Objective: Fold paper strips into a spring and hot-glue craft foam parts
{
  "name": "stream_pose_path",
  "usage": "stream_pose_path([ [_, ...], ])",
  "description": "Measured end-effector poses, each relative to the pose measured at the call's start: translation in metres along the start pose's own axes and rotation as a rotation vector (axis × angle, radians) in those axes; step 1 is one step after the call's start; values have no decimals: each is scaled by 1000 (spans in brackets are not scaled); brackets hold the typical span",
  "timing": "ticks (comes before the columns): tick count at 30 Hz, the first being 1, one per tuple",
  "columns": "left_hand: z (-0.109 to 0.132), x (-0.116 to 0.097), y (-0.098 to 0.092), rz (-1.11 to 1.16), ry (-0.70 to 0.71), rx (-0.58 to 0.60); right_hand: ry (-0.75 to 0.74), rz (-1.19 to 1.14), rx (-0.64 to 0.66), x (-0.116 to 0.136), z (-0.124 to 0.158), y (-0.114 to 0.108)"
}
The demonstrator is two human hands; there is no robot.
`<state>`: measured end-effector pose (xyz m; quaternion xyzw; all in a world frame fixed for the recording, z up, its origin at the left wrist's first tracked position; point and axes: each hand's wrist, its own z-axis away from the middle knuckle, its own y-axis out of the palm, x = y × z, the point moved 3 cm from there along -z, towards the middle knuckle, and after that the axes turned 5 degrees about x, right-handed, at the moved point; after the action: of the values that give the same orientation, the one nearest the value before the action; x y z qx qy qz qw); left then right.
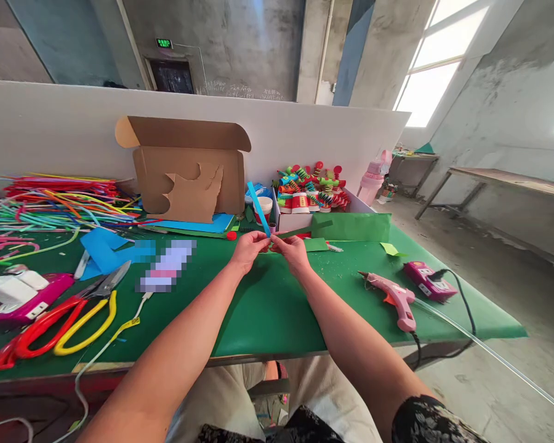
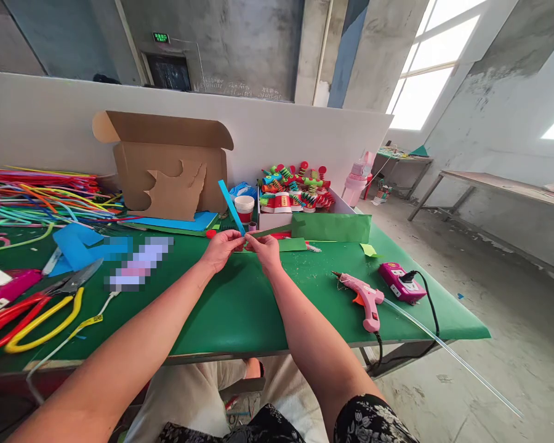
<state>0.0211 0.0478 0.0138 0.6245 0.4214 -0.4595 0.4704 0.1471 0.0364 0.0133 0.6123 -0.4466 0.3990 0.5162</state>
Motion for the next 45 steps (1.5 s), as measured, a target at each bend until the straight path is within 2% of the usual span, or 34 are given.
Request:
stream_pose_path([
  [11, 0, 2, 0, 20, -18, 20, -37, -29, -59, -3, 0, 1],
  [17, -1, 4, -1, 25, -25, 14, -8, -15, -32, -2, -1, -1],
  [22, -2, 3, -4, 86, -1, -12, 35, -163, 87, 1, -3, -3],
  [30, 0, 3, 1, 115, -20, 36, 237, -316, 52, -13, -5, -5],
  [38, 0, 3, 0, 103, -34, 25, 232, -341, 83, -16, -6, -6],
  [45, -2, 6, -2, 64, 1, -30, 216, -288, 122, -17, -7, -7],
])
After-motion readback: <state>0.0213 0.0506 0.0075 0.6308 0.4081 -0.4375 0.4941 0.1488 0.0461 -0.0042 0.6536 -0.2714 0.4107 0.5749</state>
